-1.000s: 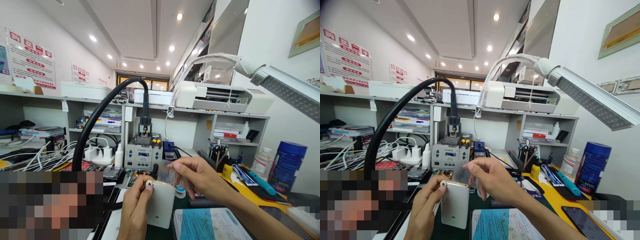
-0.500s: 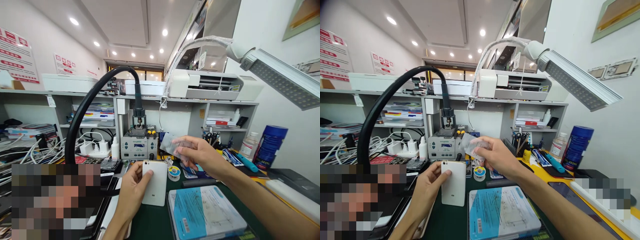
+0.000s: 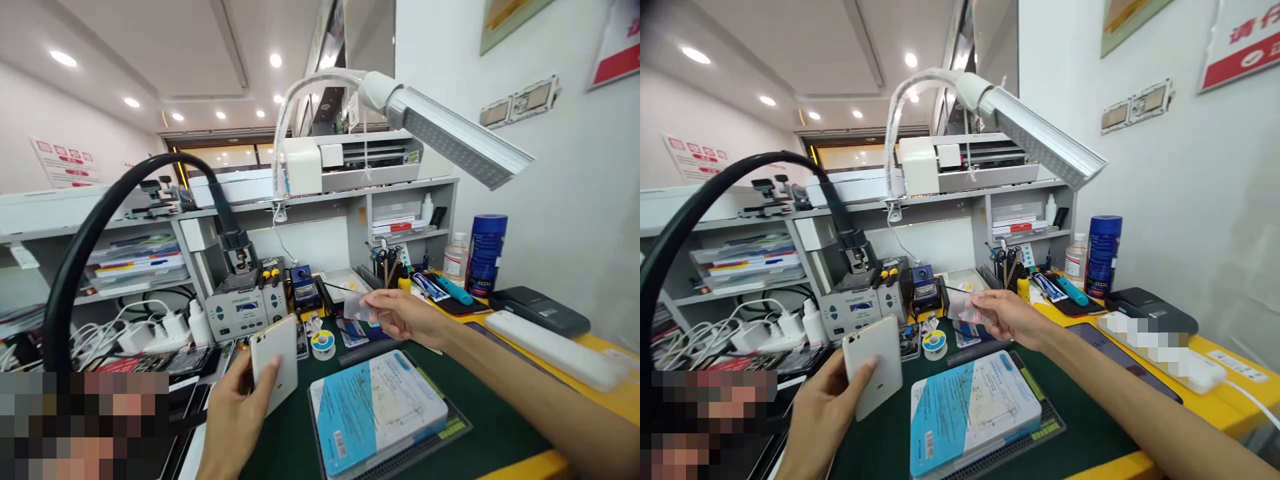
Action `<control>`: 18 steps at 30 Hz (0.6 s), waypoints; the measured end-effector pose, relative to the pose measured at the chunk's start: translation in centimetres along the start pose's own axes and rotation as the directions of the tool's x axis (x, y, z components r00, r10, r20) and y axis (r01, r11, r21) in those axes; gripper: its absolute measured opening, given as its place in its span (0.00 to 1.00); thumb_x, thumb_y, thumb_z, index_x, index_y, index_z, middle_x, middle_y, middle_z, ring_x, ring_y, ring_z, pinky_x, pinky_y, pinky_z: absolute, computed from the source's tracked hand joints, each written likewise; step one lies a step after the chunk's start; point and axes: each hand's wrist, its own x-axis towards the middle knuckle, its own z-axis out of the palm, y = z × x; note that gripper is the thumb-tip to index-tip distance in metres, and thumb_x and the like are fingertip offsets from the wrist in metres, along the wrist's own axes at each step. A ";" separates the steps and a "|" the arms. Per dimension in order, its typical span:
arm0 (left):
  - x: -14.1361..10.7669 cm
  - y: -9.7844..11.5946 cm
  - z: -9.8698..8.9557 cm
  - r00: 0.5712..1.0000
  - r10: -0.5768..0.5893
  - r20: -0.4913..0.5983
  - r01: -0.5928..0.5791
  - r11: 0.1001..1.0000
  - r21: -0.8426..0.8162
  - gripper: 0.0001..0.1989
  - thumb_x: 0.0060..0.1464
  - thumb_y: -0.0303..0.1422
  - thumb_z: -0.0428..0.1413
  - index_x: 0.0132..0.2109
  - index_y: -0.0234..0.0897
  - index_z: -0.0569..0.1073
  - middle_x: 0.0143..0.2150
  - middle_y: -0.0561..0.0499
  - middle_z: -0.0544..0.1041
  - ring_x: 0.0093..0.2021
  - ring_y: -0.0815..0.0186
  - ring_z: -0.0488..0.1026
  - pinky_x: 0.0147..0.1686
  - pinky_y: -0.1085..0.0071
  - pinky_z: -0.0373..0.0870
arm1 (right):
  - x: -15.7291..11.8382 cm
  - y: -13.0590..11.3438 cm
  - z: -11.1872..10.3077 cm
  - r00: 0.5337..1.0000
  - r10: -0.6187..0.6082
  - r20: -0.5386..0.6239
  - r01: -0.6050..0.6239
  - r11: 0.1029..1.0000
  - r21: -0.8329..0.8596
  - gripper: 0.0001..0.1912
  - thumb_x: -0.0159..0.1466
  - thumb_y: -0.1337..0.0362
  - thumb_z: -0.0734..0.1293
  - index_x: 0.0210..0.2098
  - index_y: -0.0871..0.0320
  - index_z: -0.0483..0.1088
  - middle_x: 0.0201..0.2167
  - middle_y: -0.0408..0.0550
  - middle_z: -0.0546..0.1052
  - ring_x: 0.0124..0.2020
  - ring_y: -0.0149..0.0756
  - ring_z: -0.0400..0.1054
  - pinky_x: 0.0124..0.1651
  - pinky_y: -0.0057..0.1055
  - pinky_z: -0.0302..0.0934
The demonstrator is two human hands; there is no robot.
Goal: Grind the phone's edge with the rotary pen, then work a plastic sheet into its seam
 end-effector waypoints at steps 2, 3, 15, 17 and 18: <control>-0.5 0.3 0.4 0.931 0.362 0.044 -0.357 0.880 0.312 0.13 0.62 0.38 0.59 0.50 0.39 0.78 0.48 0.46 0.84 0.45 0.56 0.81 0.45 0.67 0.76 | 0.1 0.7 -1.5 1.000 0.025 0.010 -0.025 0.999 0.046 0.16 0.66 0.53 0.72 0.43 0.62 0.74 0.28 0.44 0.74 0.16 0.20 0.59 0.15 0.18 0.45; -0.8 0.5 0.8 0.820 0.552 0.152 -0.557 0.708 0.435 0.12 0.63 0.33 0.58 0.52 0.39 0.78 0.49 0.47 0.84 0.45 0.57 0.82 0.46 0.68 0.77 | 0.1 1.0 -2.1 0.999 0.031 0.011 -0.032 0.997 0.066 0.16 0.66 0.53 0.72 0.42 0.62 0.74 0.28 0.43 0.74 0.16 0.19 0.58 0.15 0.17 0.44; -1.4 1.3 8.0 0.392 0.573 0.720 -0.844 -0.087 0.529 0.18 0.53 0.29 0.57 0.51 0.38 0.82 0.47 0.47 0.86 0.42 0.51 0.84 0.34 0.62 0.84 | -1.1 2.4 -2.8 0.998 0.020 0.061 -0.025 0.995 0.093 0.15 0.67 0.54 0.70 0.42 0.61 0.75 0.28 0.42 0.76 0.14 0.19 0.62 0.13 0.17 0.46; -1.6 0.9 8.0 0.393 0.580 0.714 -0.857 -0.049 0.513 0.17 0.57 0.36 0.59 0.52 0.39 0.81 0.47 0.47 0.86 0.41 0.53 0.84 0.34 0.63 0.84 | -1.3 2.4 -2.7 0.998 0.007 0.064 -0.012 0.996 0.085 0.15 0.67 0.53 0.70 0.42 0.61 0.75 0.29 0.42 0.76 0.15 0.20 0.63 0.13 0.17 0.47; -1.6 0.9 7.9 0.401 0.579 0.709 -0.864 -0.019 0.504 0.17 0.58 0.40 0.59 0.52 0.40 0.81 0.47 0.47 0.86 0.41 0.53 0.84 0.34 0.63 0.84 | -1.3 2.5 -2.7 0.998 0.002 0.068 -0.007 0.997 0.082 0.15 0.67 0.53 0.70 0.42 0.61 0.75 0.29 0.43 0.76 0.15 0.20 0.64 0.13 0.17 0.48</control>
